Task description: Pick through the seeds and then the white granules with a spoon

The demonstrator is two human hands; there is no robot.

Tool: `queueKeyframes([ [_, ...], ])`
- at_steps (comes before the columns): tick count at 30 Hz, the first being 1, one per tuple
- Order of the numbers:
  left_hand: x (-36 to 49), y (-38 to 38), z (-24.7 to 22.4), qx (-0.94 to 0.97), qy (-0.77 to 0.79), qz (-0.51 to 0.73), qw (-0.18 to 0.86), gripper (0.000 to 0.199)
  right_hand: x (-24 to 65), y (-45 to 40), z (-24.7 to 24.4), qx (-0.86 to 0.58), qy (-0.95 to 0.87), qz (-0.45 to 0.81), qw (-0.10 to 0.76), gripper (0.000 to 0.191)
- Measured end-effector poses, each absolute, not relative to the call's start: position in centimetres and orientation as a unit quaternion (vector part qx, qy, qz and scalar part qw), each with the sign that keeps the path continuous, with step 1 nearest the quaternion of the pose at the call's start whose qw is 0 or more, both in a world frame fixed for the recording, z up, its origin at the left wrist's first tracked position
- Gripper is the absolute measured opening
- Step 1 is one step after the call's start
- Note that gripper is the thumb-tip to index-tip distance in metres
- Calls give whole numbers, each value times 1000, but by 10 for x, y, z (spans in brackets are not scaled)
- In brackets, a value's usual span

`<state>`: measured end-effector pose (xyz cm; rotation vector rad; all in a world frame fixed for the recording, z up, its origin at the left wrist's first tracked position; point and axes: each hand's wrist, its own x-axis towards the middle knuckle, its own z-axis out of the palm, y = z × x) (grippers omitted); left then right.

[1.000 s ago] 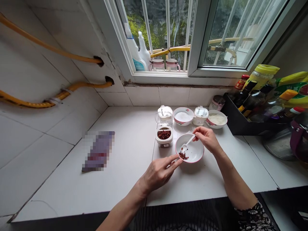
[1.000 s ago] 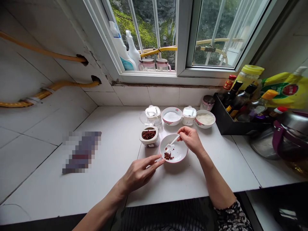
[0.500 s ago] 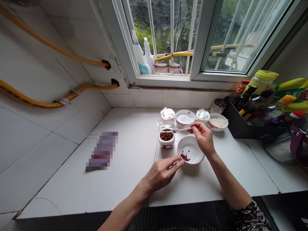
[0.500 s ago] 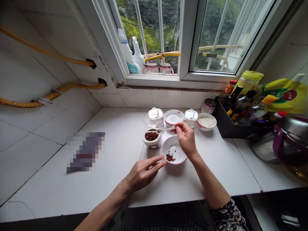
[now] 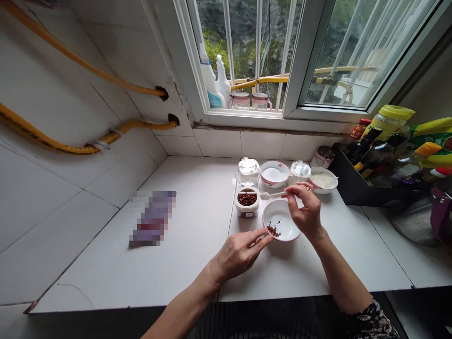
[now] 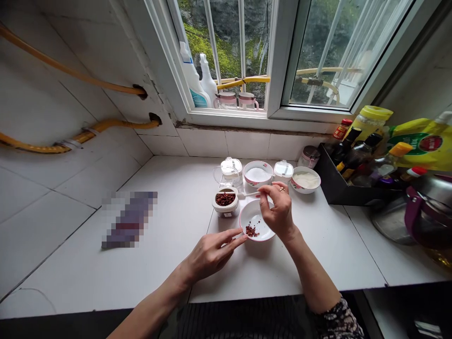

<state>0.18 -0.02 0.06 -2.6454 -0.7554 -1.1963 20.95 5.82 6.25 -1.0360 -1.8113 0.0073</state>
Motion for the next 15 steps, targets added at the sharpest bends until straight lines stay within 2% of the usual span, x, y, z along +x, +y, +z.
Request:
queueKeyframes([
  [7,1,-1,0,-880,-253,-395,66,36,234,67,48,-502,-779,75,367,15],
  [15,-2,-2,-3,-883,-255,-390,62,34,217,60,45,-486,-777,215,338,16],
])
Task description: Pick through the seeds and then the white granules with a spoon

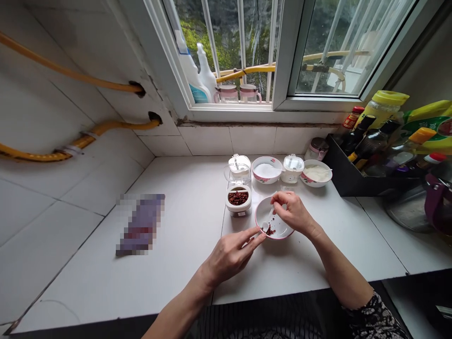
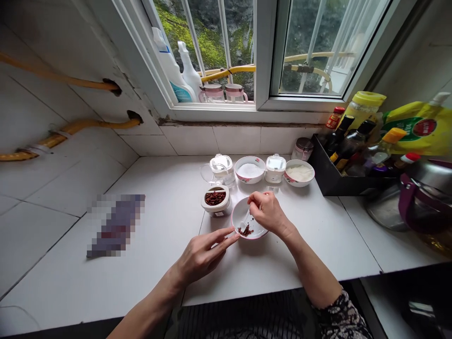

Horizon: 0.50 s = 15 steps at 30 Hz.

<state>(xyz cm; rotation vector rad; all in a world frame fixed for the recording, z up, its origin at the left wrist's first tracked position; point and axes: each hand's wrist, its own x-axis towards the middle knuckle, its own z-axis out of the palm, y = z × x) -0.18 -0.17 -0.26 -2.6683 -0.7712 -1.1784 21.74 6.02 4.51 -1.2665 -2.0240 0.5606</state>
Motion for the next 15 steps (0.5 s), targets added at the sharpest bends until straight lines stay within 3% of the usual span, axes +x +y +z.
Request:
queueKeyframes([
  [7,-1,-1,-2,-884,-253,-389,59,40,223,63,47,-503,-662,389,397,10],
  [15,-1,-2,1,-884,-251,-389,62,33,229,69,48,-513,-603,414,450,11],
])
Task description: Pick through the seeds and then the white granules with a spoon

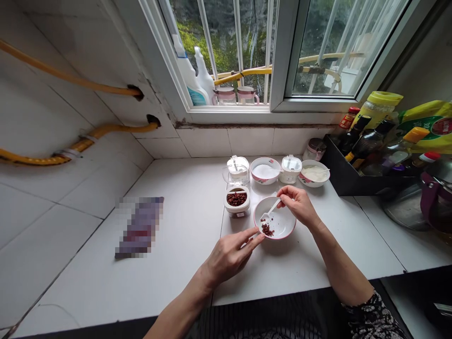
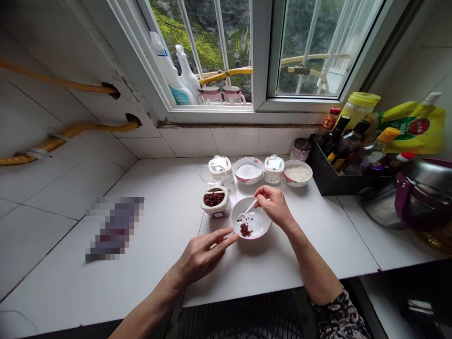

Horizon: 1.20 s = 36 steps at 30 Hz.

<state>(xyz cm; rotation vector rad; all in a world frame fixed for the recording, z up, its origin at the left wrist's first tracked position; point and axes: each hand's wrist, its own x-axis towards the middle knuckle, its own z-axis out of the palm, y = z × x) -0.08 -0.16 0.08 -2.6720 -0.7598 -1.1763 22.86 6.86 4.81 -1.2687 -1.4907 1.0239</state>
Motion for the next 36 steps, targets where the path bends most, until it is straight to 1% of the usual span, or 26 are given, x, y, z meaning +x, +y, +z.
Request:
queueKeyframes([
  [6,-1,-1,1,-883,-251,-390,69,33,228,68,49,-524,-607,396,448,11],
  [9,0,-1,1,-881,-250,-395,71,30,228,69,48,-521,-587,416,459,11],
  [14,2,0,2,-879,-246,-402,75,29,226,75,47,-495,-543,466,493,17],
  [18,2,0,3,-877,-244,-405,79,29,214,78,51,-465,-548,444,535,22],
  [21,3,0,4,-874,-244,-412,88,29,201,76,57,-445,-590,364,567,17],
  [23,4,0,5,-871,-244,-417,92,28,194,73,58,-434,-641,269,574,12],
  [25,5,0,5,-869,-245,-419,91,27,188,70,58,-409,-700,150,566,10],
  [27,5,0,4,-869,-247,-420,88,27,186,67,57,-365,-756,40,542,14],
  [29,5,0,3,-869,-250,-419,85,28,185,65,56,-323,-794,-29,515,18],
  [32,4,0,2,-870,-252,-417,83,28,188,63,60,-305,-802,-76,508,22],
  [36,3,0,2,-873,-250,-411,80,31,207,63,66,-346,-777,-83,520,17],
])
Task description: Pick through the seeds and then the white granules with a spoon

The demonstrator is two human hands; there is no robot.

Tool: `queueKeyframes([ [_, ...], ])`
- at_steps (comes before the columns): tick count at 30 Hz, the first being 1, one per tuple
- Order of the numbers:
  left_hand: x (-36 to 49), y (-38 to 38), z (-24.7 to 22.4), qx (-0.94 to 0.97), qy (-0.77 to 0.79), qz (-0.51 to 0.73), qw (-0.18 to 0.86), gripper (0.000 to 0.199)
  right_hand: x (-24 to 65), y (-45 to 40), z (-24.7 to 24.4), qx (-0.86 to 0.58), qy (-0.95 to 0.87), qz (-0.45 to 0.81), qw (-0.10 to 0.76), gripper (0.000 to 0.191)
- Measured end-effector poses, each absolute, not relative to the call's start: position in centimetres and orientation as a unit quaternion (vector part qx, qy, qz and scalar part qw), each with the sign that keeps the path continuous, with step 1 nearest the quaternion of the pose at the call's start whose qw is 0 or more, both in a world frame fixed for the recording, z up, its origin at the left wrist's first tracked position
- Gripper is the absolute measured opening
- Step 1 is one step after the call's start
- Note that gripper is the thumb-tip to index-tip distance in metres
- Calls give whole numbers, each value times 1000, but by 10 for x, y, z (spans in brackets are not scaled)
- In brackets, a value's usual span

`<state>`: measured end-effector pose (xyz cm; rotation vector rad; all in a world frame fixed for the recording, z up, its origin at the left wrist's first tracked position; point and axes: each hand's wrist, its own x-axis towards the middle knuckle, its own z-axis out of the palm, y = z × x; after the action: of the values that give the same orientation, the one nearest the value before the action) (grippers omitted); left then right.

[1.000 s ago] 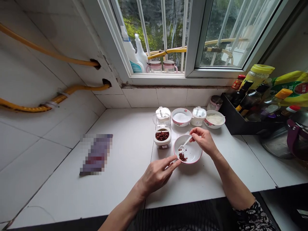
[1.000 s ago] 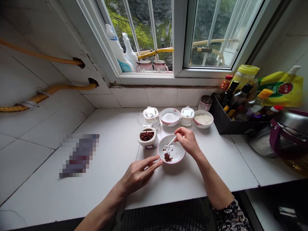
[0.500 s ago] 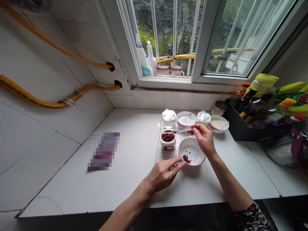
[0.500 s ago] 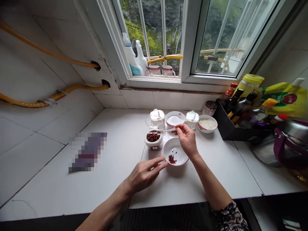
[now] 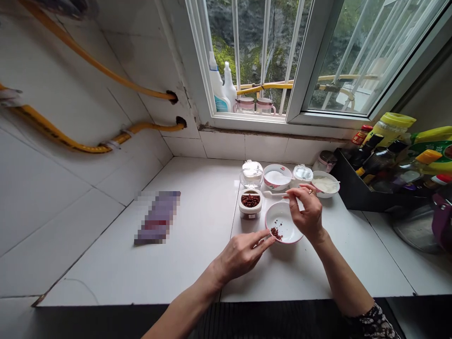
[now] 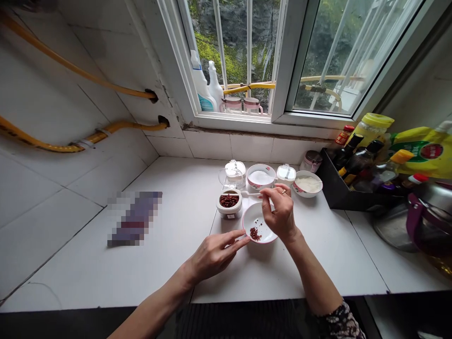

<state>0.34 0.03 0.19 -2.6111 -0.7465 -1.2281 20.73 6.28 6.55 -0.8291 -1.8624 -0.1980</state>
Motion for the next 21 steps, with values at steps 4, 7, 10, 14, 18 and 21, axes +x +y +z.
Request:
queueKeyframes([
  [4,3,0,2,-875,-248,-407,86,31,233,66,61,-424,-796,-31,431,16],
  [7,2,0,2,-877,-250,-401,88,29,242,68,53,-463,-804,8,373,16],
  [10,1,-1,2,-878,-255,-396,84,28,237,67,47,-469,-812,69,341,17],
  [14,-1,-2,1,-881,-253,-394,71,31,221,62,44,-465,-804,168,330,17],
  [18,-1,-1,0,-882,-251,-394,60,33,219,61,47,-490,-749,256,366,15],
  [21,-2,-2,0,-884,-250,-390,62,32,226,63,50,-509,-678,346,402,12],
])
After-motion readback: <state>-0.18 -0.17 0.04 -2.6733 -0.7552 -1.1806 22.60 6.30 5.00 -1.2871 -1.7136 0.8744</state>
